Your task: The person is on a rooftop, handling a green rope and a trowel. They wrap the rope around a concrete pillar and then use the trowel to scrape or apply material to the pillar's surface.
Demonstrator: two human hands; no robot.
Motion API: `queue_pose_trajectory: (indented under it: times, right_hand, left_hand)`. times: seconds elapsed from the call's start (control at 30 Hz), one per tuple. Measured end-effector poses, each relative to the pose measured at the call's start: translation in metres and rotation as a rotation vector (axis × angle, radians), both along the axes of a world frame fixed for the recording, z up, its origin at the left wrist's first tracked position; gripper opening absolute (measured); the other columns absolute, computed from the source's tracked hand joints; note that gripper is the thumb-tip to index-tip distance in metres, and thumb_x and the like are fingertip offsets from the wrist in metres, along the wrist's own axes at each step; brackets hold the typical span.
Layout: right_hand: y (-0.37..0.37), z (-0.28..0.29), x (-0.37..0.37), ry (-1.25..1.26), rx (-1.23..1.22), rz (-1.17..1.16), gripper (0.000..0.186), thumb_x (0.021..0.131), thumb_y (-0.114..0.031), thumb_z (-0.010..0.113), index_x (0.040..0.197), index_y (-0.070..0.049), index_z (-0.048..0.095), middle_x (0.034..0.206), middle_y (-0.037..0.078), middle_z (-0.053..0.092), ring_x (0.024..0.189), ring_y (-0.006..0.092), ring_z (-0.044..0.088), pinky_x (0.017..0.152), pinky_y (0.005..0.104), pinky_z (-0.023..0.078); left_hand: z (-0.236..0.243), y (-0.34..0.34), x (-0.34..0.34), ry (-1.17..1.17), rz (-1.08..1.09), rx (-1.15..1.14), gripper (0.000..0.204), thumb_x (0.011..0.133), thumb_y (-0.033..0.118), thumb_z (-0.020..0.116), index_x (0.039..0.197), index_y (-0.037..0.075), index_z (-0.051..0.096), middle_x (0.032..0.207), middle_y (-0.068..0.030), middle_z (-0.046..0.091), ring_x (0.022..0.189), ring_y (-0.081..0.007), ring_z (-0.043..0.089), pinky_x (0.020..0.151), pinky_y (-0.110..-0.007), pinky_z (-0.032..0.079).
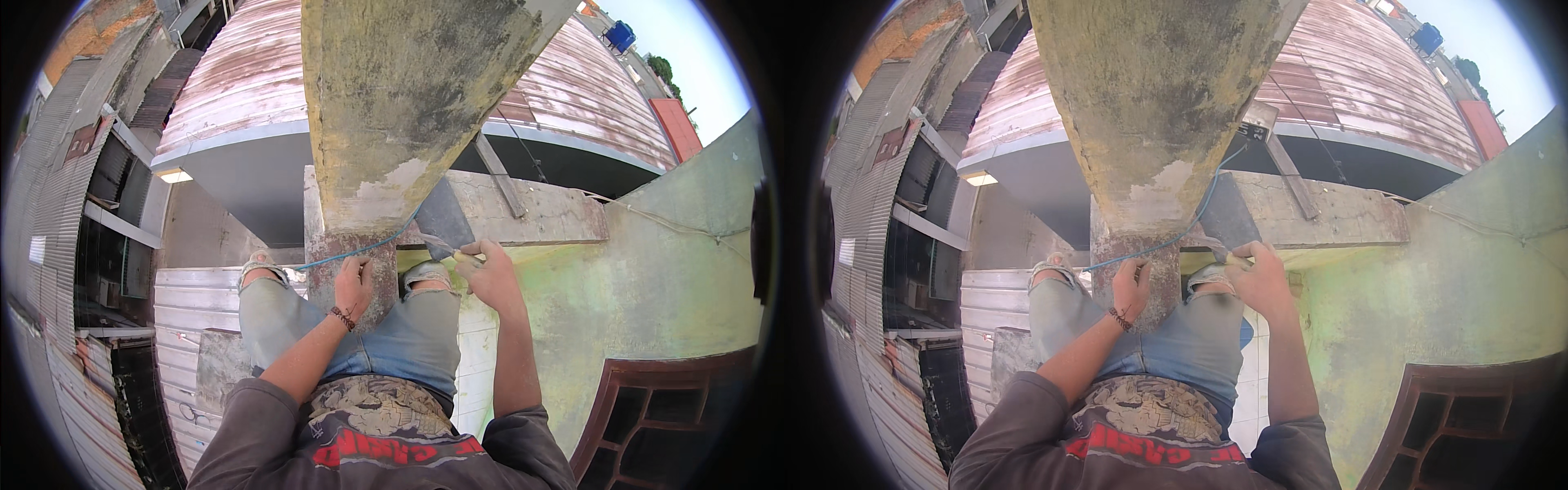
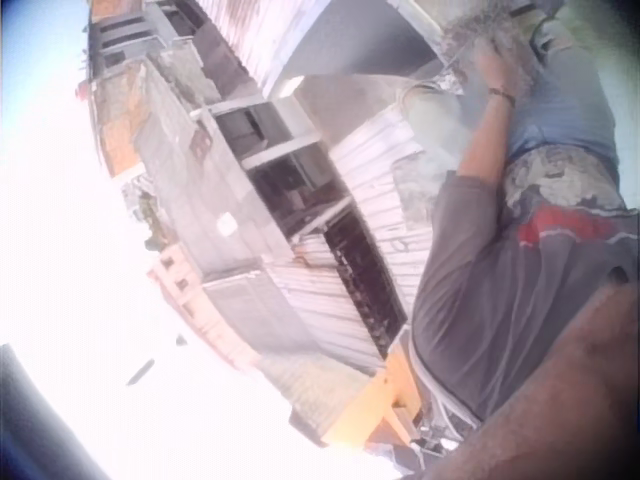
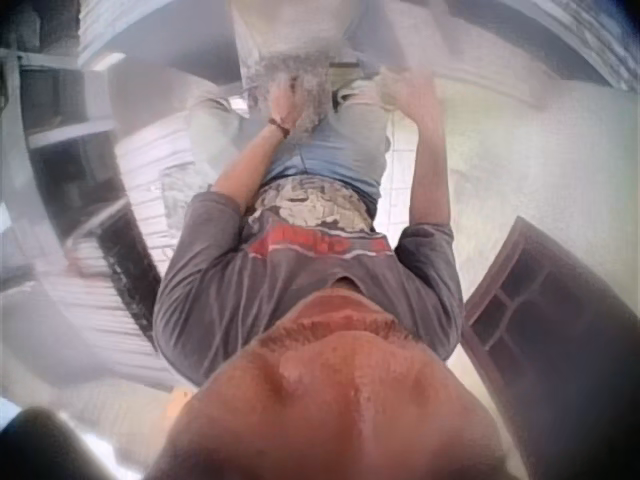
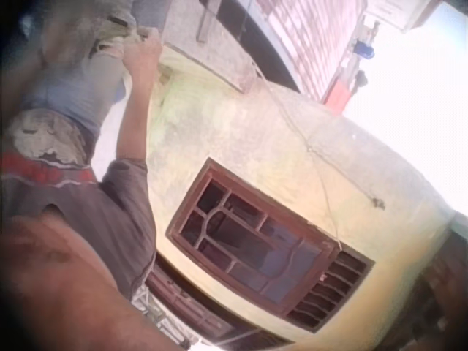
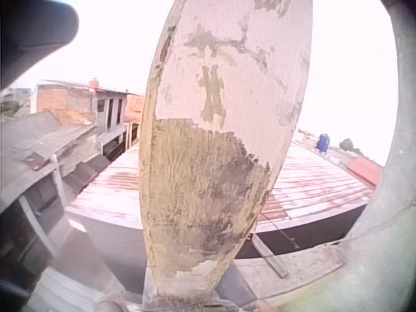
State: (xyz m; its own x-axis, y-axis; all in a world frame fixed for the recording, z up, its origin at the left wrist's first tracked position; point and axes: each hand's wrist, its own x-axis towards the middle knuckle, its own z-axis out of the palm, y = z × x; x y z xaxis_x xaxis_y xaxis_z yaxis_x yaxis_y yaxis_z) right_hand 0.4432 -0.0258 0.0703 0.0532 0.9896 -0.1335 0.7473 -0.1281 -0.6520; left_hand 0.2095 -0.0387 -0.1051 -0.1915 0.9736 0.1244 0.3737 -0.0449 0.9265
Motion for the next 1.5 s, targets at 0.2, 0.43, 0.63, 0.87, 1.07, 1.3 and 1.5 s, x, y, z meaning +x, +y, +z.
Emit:
queue_pose_trajectory:
  times: [0.2, 0.43, 0.63, 0.87, 1.07, 1.3, 1.5]
  right_hand:
    - [-0.026, -0.038, 0.004, 0.580, 0.109, -0.388, 0.031, 0.079, -0.009, 0.075, 0.103, 0.005, 0.062, 0.092, 0.008, 0.063, 0.068, 0.0133, 0.062, 0.054, 0.0250, 0.050]
    - [-0.028, -0.014, 0.011, 0.724, 0.633, -0.554, 0.022, 0.084, -0.012, 0.076, 0.094, -0.003, 0.059, 0.081, -0.001, 0.055, 0.066, 0.0073, 0.049, 0.057, 0.0232, 0.042]
    - [-0.008, 0.012, 0.023, 0.985, 0.720, -0.590, 0.026, 0.086, -0.020, 0.077, 0.090, -0.004, 0.057, 0.075, 0.001, 0.056, 0.063, 0.0101, 0.053, 0.058, 0.0252, 0.044]
    - [0.010, 0.073, 0.000, 1.073, 0.701, 0.127, 0.050, 0.094, -0.050, 0.057, 0.081, -0.001, 0.056, 0.061, 0.006, 0.053, 0.051, 0.0127, 0.050, 0.046, 0.0266, 0.037]
    - [0.034, 0.116, -0.029, 1.309, 0.619, 0.223, 0.059, 0.100, -0.051, 0.026, 0.065, -0.008, 0.047, 0.052, 0.005, 0.040, 0.045, 0.0156, 0.035, 0.044, 0.0298, 0.030]
    - [0.058, 0.137, -0.054, 1.100, 0.661, 0.599, 0.049, 0.095, -0.045, 0.027, 0.067, -0.010, 0.047, 0.057, 0.006, 0.045, 0.051, 0.0171, 0.036, 0.051, 0.0332, 0.030]
    - [0.074, 0.112, -0.068, 1.030, 0.851, 0.498, 0.050, 0.096, -0.047, 0.027, 0.070, -0.009, 0.049, 0.060, 0.007, 0.047, 0.052, 0.0160, 0.037, 0.051, 0.0326, 0.030]
  left_hand:
    - [0.041, 0.005, -0.044, 0.071, 0.156, -0.028, 0.031, 0.084, 0.023, 0.075, 0.068, 0.002, 0.057, 0.052, -0.0139, 0.054, 0.044, -0.0280, 0.051, 0.048, -0.036, 0.042]
    - [0.041, 0.018, -0.058, 0.048, 0.261, 0.025, 0.030, 0.079, 0.015, 0.063, 0.062, -0.003, 0.047, 0.055, -0.0224, 0.044, 0.047, -0.0310, 0.047, 0.051, -0.039, 0.040]
    - [0.005, -0.016, -0.019, 0.206, 0.103, -0.291, 0.034, 0.075, 0.026, 0.069, 0.089, -0.003, 0.056, 0.090, -0.0228, 0.060, 0.083, -0.0303, 0.059, 0.074, -0.042, 0.045]
    - [-0.044, -0.020, 0.002, 0.637, -0.284, -0.492, 0.116, 0.071, 0.066, 0.069, 0.145, -0.011, 0.023, 0.156, -0.0327, 0.007, 0.146, -0.0466, 0.001, 0.117, -0.058, 0.000]
    - [-0.020, -0.001, 0.023, 0.815, -0.505, -0.684, 0.144, 0.059, 0.074, 0.073, 0.152, -0.003, -0.005, 0.158, -0.0292, -0.012, 0.145, -0.0438, -0.018, 0.114, -0.062, -0.009]
    - [-0.021, 0.004, 0.022, 0.752, -0.525, -0.784, 0.150, 0.057, 0.069, 0.079, 0.152, 0.001, -0.015, 0.155, -0.0311, -0.019, 0.143, -0.0462, -0.024, 0.111, -0.064, -0.013]
    - [-0.020, 0.010, 0.024, 0.747, -0.562, -0.823, 0.151, 0.057, 0.069, 0.080, 0.151, 0.001, -0.017, 0.155, -0.0311, -0.020, 0.142, -0.0475, -0.025, 0.111, -0.064, -0.013]
